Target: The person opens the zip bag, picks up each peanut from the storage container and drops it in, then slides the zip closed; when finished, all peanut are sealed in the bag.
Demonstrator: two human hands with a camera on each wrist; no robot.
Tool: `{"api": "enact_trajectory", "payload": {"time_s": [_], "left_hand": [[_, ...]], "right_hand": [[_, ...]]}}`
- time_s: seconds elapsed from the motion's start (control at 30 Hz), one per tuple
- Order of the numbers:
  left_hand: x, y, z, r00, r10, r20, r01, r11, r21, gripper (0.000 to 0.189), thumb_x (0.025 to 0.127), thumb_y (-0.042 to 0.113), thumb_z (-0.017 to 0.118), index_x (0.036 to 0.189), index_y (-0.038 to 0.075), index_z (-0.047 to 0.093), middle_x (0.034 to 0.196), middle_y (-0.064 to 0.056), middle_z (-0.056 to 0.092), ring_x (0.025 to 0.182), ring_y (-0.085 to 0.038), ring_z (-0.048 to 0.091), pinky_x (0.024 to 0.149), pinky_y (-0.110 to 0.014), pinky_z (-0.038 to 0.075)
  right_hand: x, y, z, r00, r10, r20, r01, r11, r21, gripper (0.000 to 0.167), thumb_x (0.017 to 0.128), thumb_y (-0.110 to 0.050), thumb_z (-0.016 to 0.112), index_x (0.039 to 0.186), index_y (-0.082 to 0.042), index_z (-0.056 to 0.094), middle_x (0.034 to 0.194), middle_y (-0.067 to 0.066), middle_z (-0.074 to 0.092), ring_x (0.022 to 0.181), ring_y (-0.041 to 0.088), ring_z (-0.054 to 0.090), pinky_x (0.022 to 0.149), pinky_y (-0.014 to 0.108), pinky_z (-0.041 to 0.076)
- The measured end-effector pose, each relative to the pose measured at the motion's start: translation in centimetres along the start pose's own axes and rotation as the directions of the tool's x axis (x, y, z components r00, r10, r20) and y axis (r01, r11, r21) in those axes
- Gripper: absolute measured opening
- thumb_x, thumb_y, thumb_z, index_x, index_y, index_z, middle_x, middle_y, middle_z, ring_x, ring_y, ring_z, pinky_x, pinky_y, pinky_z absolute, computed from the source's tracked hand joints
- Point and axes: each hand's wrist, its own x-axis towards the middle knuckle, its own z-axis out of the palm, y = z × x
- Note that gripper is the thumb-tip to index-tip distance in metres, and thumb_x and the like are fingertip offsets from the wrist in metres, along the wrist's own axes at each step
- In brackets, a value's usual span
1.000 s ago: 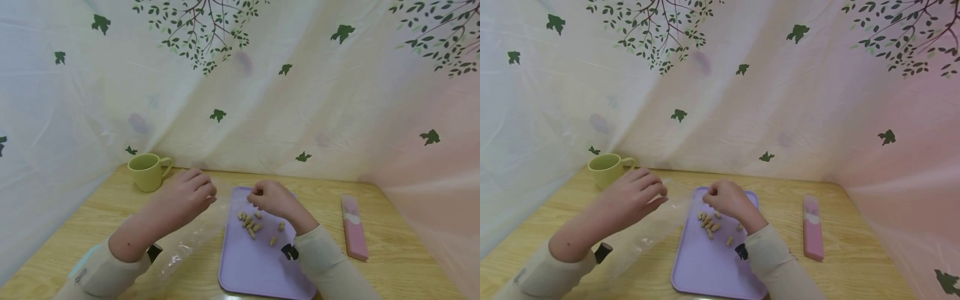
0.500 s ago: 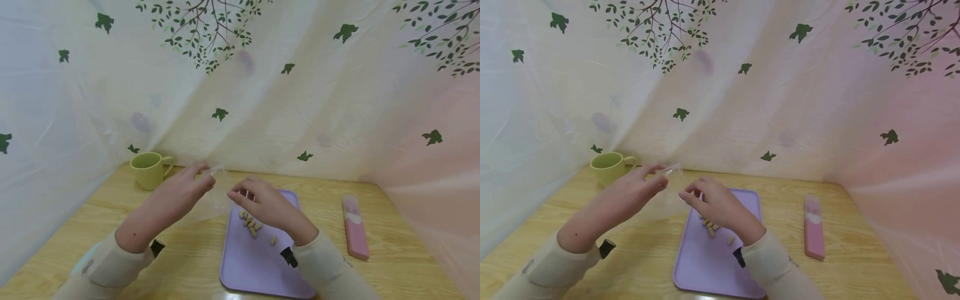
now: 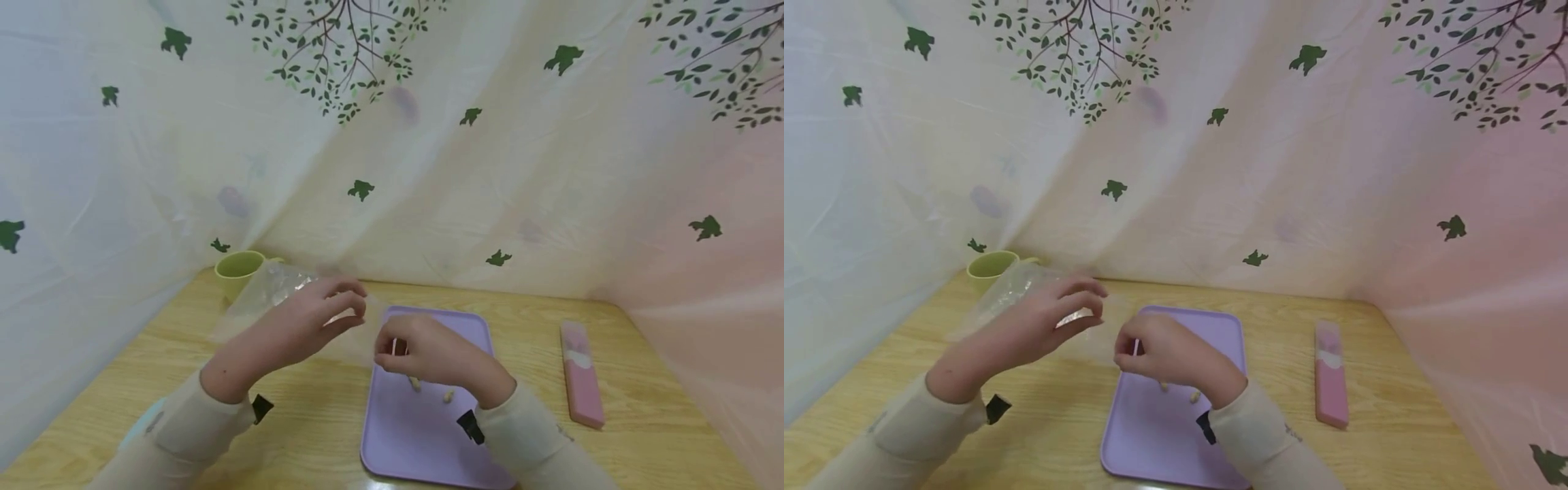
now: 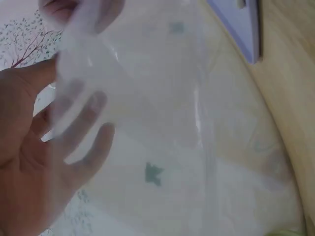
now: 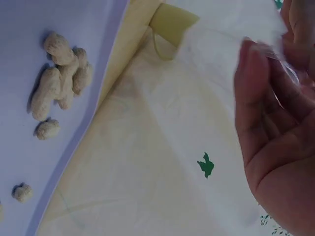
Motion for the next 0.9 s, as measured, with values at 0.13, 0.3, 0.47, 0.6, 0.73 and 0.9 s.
{"api": "enact_trajectory", "payload": {"time_s": [0.13,0.3,0.47,0.6,0.73,0.9], "left_hand": [[-0.2,0.0,0.3,0.998,0.005,0.065,-0.001,0.998,-0.07,0.027,0.096,0.013,0.082,0.117,0.018,0.067,0.128,-0.004,0.07,0.115,-0.021,0.071,0.093,-0.036,0.064],[-0.7,-0.7,-0.2,0.936,-0.22,0.274,0.276,0.943,-0.185,0.089,0.096,0.044,0.081,0.167,0.022,0.032,0.164,-0.008,0.049,0.148,-0.029,0.054,0.118,-0.05,0.053],[-1.6,-2.2,0.4,0.86,-0.334,0.387,0.412,0.901,-0.139,0.108,0.094,0.052,0.079,0.173,0.017,0.015,0.159,-0.016,0.054,0.144,-0.036,0.058,0.117,-0.055,0.052],[-1.5,-2.7,0.5,0.84,-0.371,0.395,0.454,0.88,-0.138,0.103,0.094,0.055,0.079,0.171,0.018,0.022,0.161,-0.012,0.052,0.148,-0.034,0.054,0.121,-0.057,0.049],[-1.1,-2.8,0.3,0.872,-0.338,0.353,0.422,0.886,-0.195,0.081,0.101,0.052,0.072,0.166,0.02,0.036,0.166,-0.004,0.048,0.155,-0.029,0.046,0.126,-0.058,0.042],[-1.2,-2.7,0.1,0.925,-0.247,0.29,0.309,0.932,-0.191,0.046,0.107,0.036,0.067,0.148,0.017,0.061,0.147,0.001,0.067,0.14,-0.024,0.059,0.12,-0.054,0.047]], "right_hand": [[0.2,-0.3,0.5,0.999,0.036,-0.021,-0.035,0.997,0.07,0.017,0.11,-0.029,0.064,0.101,-0.02,0.075,0.085,-0.004,0.07,0.063,0.01,0.065,0.059,0.025,0.058],[0.0,0.1,0.1,0.991,0.055,-0.121,-0.029,0.977,0.21,0.022,0.111,-0.035,0.06,0.115,-0.023,0.079,0.086,-0.001,0.073,0.063,0.026,0.07,0.057,0.037,0.063],[-0.2,0.4,-0.3,0.978,0.044,-0.204,0.015,0.96,0.279,0.027,0.112,-0.03,0.06,0.129,-0.02,0.077,0.096,0.003,0.075,0.065,0.023,0.068,0.061,0.035,0.064],[-0.2,0.6,-0.4,0.972,0.004,-0.234,0.053,0.97,0.238,0.028,0.111,-0.027,0.061,0.133,-0.02,0.076,0.104,0.002,0.076,0.067,0.011,0.065,0.062,0.031,0.063],[-0.1,0.7,-0.3,0.965,-0.106,-0.24,0.132,0.986,0.097,0.029,0.11,-0.027,0.063,0.136,-0.024,0.076,0.106,-0.002,0.076,0.07,0.005,0.06,0.063,0.026,0.058],[-0.4,0.6,-0.4,0.961,-0.165,-0.222,0.167,0.986,-0.011,0.028,0.108,-0.027,0.066,0.135,-0.027,0.076,0.11,-0.008,0.076,0.073,0.004,0.059,0.066,0.023,0.056]]}}
